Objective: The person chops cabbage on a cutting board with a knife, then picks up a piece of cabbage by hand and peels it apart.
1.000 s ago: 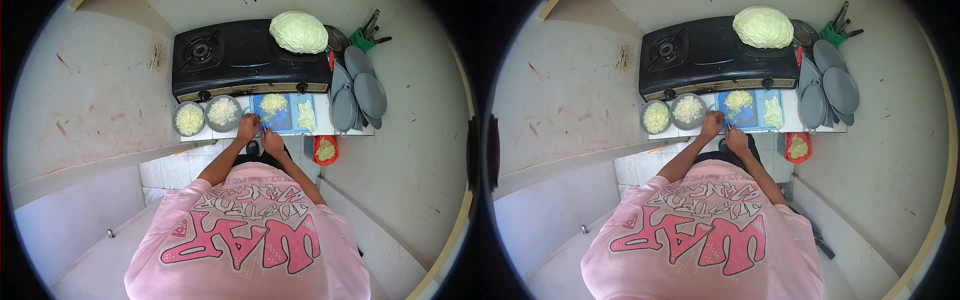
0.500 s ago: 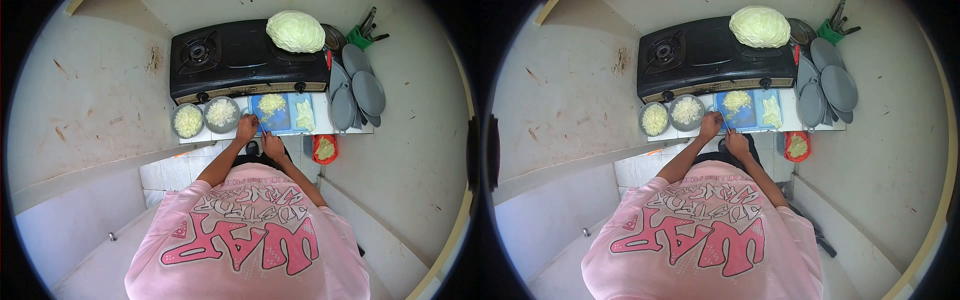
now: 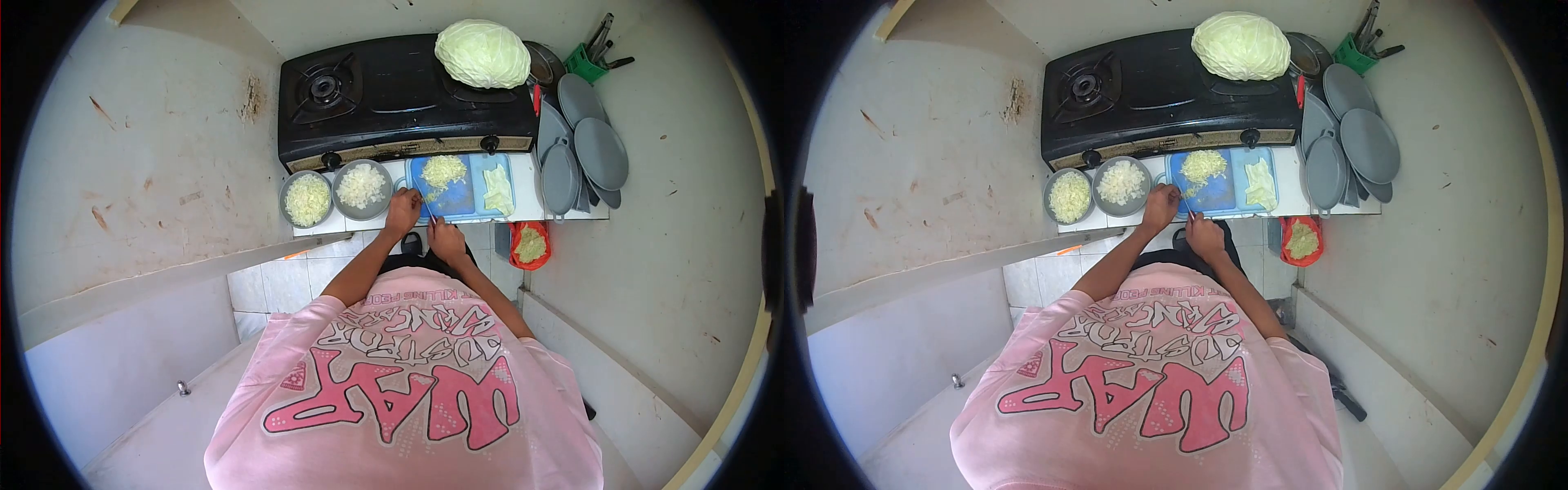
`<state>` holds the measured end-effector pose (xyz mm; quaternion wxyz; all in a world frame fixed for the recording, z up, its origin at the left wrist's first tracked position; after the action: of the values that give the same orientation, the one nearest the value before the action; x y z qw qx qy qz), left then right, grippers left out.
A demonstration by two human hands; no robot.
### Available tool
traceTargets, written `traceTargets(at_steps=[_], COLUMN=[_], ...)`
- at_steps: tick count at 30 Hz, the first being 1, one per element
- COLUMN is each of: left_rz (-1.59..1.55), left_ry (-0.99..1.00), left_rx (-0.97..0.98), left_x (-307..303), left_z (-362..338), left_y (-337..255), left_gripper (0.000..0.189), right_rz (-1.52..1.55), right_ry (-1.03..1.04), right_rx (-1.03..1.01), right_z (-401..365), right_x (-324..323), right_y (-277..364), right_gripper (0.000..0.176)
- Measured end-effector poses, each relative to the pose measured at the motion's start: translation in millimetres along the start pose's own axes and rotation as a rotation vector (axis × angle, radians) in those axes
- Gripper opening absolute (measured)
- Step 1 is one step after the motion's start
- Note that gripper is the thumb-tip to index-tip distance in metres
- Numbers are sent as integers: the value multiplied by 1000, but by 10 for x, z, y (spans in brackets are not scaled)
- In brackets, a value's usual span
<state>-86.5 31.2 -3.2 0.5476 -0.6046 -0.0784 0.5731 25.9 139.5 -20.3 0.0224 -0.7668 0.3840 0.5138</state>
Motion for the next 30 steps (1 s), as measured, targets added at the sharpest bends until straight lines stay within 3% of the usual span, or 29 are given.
traceTargets(at_steps=[14,30], left_rz=[-4,4], left_ry=[-9,12], left_rx=[120,27], left_x=[-50,-13], left_z=[29,13], left_y=[-85,-7], left_gripper=[9,7], right_rz=[107,75], right_ry=[20,-22], right_rx=[2,-11], right_z=[-3,18], right_x=[0,44], right_y=[16,-24], right_gripper=[42,39])
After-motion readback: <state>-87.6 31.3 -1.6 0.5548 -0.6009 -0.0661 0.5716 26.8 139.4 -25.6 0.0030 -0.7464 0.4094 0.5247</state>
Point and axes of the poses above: each hand's wrist, its own z-axis towards the middle knuckle, its own x-axis out of the palm, y = z × x, the point moved 8 cm from there along z, towards the middle knuckle, and after that the axes turned 15 degrees about x, right-handed, at the moved point
